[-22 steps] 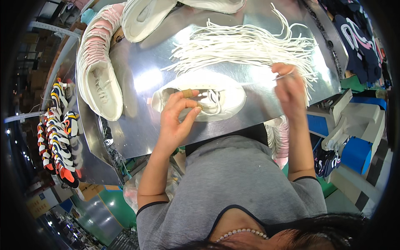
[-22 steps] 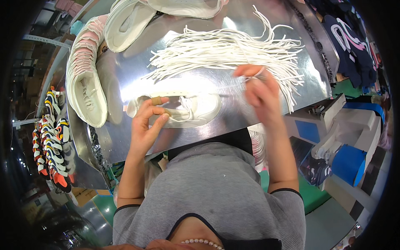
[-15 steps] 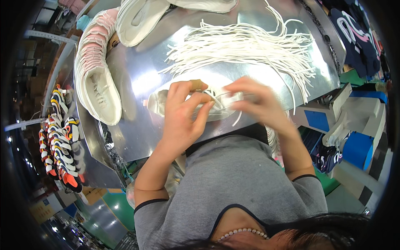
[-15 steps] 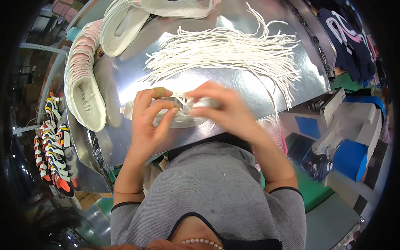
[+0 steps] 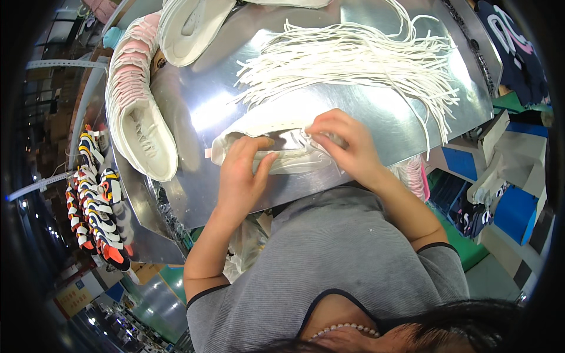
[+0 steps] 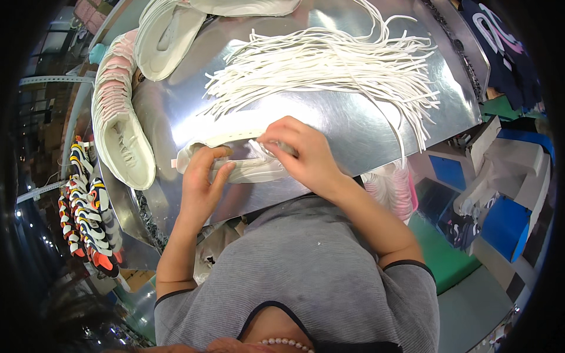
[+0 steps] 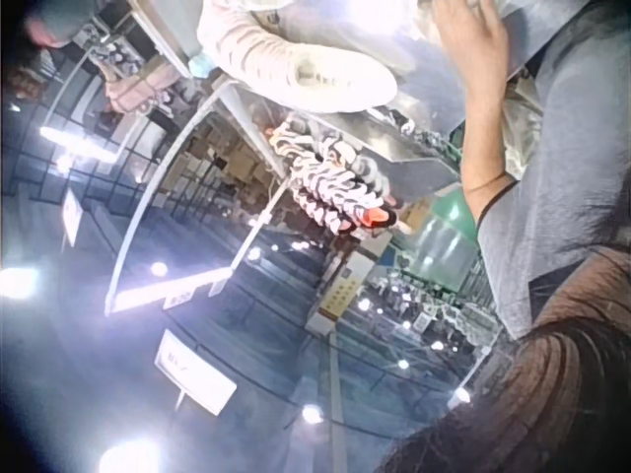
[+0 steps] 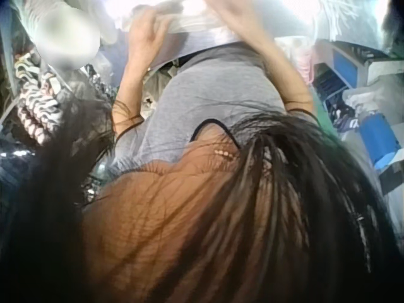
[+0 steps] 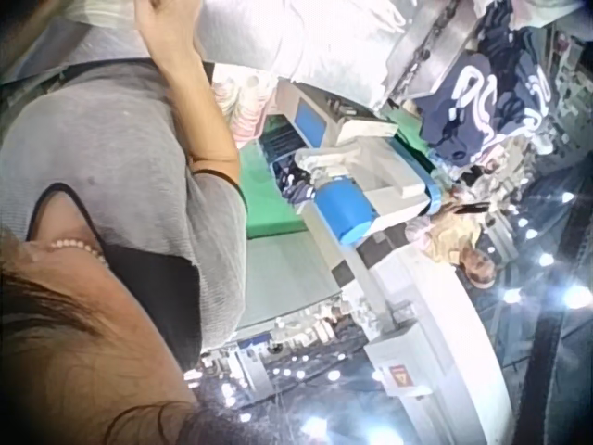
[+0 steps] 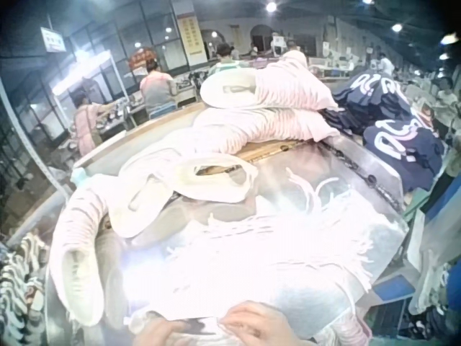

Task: The person threads white laces through the eyelets of white shoe uppers at a workstation, pulling the laces through and organizing the material.

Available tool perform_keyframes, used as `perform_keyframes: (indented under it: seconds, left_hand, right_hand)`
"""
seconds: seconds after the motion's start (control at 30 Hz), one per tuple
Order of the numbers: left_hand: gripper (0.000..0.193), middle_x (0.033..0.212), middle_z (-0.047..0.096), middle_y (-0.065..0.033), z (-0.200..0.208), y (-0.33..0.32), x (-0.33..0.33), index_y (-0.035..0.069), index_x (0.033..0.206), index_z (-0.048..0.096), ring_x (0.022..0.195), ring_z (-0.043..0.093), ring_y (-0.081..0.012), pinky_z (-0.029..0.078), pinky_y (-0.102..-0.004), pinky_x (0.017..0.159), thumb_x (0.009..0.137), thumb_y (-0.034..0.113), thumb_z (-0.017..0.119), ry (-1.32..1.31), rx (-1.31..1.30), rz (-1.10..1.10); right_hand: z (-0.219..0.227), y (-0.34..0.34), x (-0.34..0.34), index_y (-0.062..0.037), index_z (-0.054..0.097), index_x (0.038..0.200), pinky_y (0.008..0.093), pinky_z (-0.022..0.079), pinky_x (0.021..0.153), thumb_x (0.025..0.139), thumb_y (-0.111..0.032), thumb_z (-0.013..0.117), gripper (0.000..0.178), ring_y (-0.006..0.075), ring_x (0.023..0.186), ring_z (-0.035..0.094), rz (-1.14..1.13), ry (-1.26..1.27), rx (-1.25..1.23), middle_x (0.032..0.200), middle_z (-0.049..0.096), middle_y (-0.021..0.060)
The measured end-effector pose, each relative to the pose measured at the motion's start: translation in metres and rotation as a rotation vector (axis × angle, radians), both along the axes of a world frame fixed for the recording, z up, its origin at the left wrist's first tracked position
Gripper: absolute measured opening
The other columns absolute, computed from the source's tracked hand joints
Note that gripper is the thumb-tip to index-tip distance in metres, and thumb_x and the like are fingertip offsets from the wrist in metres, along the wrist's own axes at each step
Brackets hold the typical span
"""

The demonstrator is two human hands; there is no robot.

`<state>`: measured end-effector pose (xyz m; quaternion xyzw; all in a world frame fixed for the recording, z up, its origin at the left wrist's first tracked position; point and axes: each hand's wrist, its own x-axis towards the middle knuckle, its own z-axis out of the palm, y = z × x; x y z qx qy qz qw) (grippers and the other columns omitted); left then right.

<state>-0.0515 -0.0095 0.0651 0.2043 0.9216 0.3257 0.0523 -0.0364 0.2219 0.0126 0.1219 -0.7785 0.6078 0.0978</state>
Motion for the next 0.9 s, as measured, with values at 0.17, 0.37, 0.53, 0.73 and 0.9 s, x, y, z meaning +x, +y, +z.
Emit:
perform_keyframes:
  seconds: [0.17,0.37,0.53,0.73,0.9]
  left_hand:
    - [0.017,0.097,0.069,-0.0137,-0.011,0.000,-0.002,0.000,0.104,0.067,0.096,0.066,-0.0274,0.050,-0.0342,0.083,0.090,0.010,0.069,-0.047,0.003,-0.066]
    - [0.032,0.101,0.071,-0.0116,-0.017,-0.004,-0.030,0.001,0.105,0.069,0.095,0.066,-0.0229,0.050,-0.0344,0.086,0.094,0.031,0.069,-0.535,0.114,-0.058]
    - [0.061,0.104,0.070,-0.0115,-0.025,0.002,-0.064,-0.001,0.113,0.068,0.099,0.063,-0.0199,0.051,-0.0317,0.084,0.092,0.057,0.066,-1.175,0.156,0.245]
    - [0.066,0.104,0.070,-0.0139,-0.038,0.020,-0.044,-0.003,0.119,0.065,0.091,0.064,-0.0209,0.052,-0.0306,0.079,0.093,0.057,0.063,-1.077,0.346,0.176]
    - [0.049,0.089,0.070,-0.0050,-0.026,0.031,-0.025,0.004,0.116,0.069,0.077,0.058,-0.0121,0.048,-0.0282,0.068,0.100,0.048,0.056,-0.989,0.356,0.185]
  right_hand:
    - [-0.001,0.028,0.010,-0.0105,0.068,0.112,0.0303,0.053,0.061,0.084,-0.004,0.062,0.030,0.0176,0.079,0.067,0.289,0.177,0.565,0.112,0.064,-0.0015]
    - [-0.003,0.035,0.000,-0.0124,0.067,0.115,0.0306,0.053,0.058,0.082,-0.005,0.061,0.034,0.0167,0.078,0.068,0.432,0.268,0.729,0.115,0.064,-0.0037]
    - [-0.027,0.032,0.009,-0.0118,0.071,0.108,0.0290,0.051,0.057,0.086,-0.004,0.063,0.025,0.0158,0.077,0.068,0.306,0.280,0.556,0.116,0.063,-0.0015]
    - [0.029,0.024,0.001,-0.0082,0.073,0.104,0.0196,0.036,0.051,0.094,-0.009,0.065,0.013,0.0018,0.059,0.048,0.084,-0.335,-0.486,0.096,0.071,-0.0007]
    - [0.048,0.023,-0.018,-0.0005,0.068,0.108,0.0158,0.027,0.049,0.095,-0.016,0.067,0.020,-0.0013,0.054,0.037,0.010,-0.373,-0.764,0.085,0.071,0.0013]
